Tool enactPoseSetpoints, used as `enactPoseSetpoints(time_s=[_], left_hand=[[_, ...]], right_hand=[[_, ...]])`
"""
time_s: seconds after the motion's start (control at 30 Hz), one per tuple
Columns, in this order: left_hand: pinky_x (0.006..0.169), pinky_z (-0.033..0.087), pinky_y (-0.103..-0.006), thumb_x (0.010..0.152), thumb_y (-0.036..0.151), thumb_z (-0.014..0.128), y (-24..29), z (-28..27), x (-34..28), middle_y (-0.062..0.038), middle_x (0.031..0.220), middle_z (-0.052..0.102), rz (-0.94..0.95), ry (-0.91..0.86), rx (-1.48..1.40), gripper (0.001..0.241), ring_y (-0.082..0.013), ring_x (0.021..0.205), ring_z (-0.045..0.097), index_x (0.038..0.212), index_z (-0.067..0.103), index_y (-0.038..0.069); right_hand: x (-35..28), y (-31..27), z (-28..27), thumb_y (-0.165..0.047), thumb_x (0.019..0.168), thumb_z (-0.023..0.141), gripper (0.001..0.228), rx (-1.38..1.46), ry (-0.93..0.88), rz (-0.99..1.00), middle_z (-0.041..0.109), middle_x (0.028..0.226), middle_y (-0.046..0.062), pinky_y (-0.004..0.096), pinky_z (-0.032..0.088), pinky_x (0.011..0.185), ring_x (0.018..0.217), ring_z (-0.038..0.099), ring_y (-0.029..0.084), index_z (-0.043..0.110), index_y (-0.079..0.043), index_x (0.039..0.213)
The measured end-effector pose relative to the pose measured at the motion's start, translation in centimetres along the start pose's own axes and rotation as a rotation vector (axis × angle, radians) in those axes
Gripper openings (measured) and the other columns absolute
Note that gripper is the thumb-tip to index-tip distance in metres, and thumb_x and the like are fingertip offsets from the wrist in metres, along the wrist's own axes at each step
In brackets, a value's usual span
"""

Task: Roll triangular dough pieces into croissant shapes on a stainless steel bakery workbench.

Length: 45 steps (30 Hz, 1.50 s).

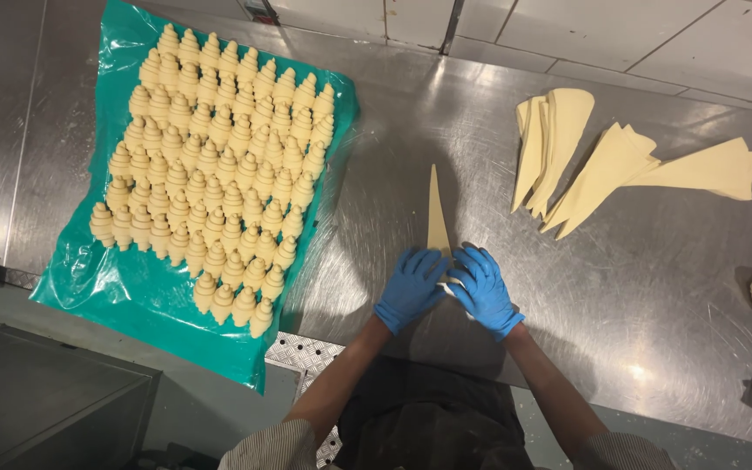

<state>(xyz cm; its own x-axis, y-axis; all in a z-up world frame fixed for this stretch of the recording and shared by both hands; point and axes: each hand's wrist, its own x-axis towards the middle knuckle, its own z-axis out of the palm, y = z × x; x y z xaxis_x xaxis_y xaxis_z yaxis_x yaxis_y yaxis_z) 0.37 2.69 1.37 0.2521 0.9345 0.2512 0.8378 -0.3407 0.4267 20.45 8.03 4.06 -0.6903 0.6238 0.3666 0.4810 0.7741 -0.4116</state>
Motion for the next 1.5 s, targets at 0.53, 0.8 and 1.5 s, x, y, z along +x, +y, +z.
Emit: enactPoseSetpoints(time_s=[0.53, 0.8, 1.5], left_hand=[[0.088, 0.058, -0.0307, 0.094, 0.018, 0.073, 0.9, -5.5, 2.3, -0.012, 0.114, 0.075, -0.797, -0.003, -1.525, 0.041, -0.0186, 0.100, 0.072, 0.129, 0.068, -0.002], [0.087, 0.060, -0.0343, 0.097, 0.015, 0.067, 3.9, -6.5, 0.4, -0.011, 0.115, 0.073, -0.917, -0.075, -1.921, 0.040, -0.0199, 0.099, 0.073, 0.132, 0.062, -0.004], [0.099, 0.060, -0.0377, 0.099, 0.010, 0.064, 7.5, -9.5, 0.0, -0.017, 0.131, 0.066, -0.745, -0.240, -2.056, 0.051, -0.0275, 0.112, 0.072, 0.145, 0.050, -0.008]], right_hand=[[5.0, -1.3, -4.6, -0.006, 0.086, 0.077, 0.088, 0.921, -0.120, 0.540, 0.050, 0.151, 0.017, 0.041, 0.039, 0.118, 0.143, 0.046, 0.028, 0.030, -0.003, 0.159], [6.1, -3.4, -10.5, -0.007, 0.084, 0.073, 0.080, 1.049, -0.330, 0.776, 0.066, 0.138, 0.016, 0.041, 0.053, 0.108, 0.128, 0.063, 0.028, 0.041, -0.014, 0.156], [3.9, -4.5, -15.1, -0.005, 0.083, 0.076, 0.067, 0.928, -0.347, 0.742, 0.080, 0.111, 0.005, 0.031, 0.057, 0.097, 0.101, 0.074, 0.013, 0.055, -0.009, 0.146]])
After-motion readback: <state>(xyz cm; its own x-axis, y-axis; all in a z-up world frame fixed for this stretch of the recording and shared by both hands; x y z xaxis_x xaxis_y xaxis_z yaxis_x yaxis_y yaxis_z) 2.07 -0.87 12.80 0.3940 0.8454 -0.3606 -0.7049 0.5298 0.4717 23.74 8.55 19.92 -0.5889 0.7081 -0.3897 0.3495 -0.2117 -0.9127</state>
